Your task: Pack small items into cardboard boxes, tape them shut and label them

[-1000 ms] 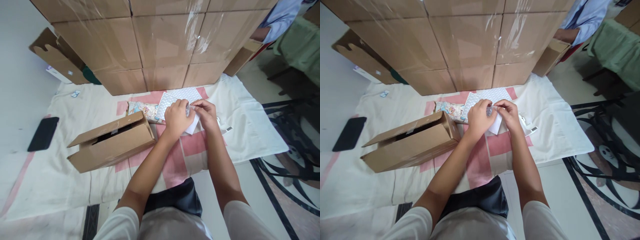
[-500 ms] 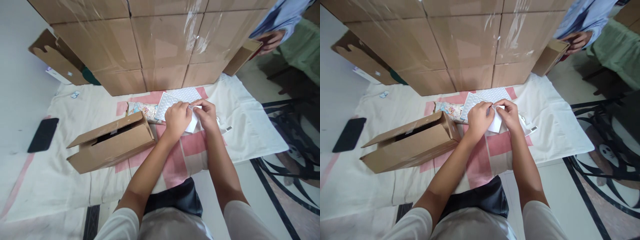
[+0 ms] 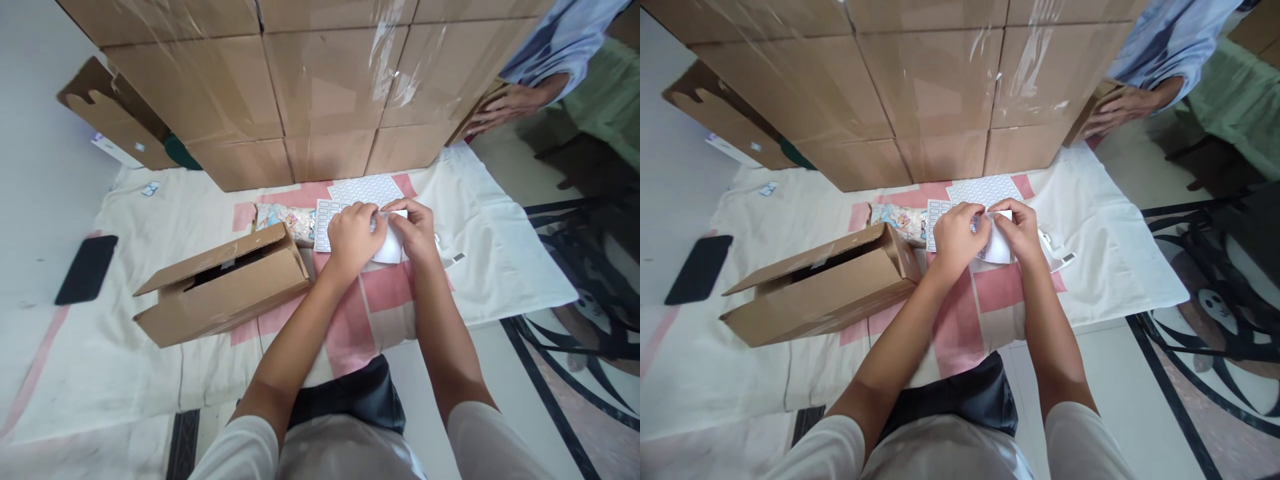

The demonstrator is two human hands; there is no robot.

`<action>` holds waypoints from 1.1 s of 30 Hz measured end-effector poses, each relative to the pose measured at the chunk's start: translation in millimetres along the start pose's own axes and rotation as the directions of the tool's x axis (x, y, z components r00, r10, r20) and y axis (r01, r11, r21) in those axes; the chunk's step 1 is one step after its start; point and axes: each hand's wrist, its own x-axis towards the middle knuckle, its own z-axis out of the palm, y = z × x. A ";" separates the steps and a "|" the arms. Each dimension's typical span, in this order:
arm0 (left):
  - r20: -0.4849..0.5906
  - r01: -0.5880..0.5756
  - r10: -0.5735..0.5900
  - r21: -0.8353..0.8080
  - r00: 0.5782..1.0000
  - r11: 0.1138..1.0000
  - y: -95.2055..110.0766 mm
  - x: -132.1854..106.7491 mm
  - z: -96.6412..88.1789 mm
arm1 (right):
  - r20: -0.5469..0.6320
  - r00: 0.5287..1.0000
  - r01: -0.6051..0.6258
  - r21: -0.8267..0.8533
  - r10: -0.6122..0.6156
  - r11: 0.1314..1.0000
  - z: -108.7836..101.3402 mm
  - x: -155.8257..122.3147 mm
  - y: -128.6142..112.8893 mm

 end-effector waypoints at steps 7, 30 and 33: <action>0.040 -0.020 0.019 0.009 0.999 1.000 2.7 0.0 -2.4 | 0.000 1.000 -0.016 -0.027 0.016 1.000 -0.5 0.0 3.7; 0.033 -0.060 0.061 -0.052 0.998 0.997 -5.2 1.9 -2.7 | -0.016 1.000 0.003 -0.036 -0.003 0.999 0.7 -0.2 1.8; 0.056 -0.072 0.073 -0.026 0.996 0.997 -6.3 2.6 -1.8 | -0.028 1.000 -0.013 -0.054 0.012 0.998 0.8 -0.2 2.7</action>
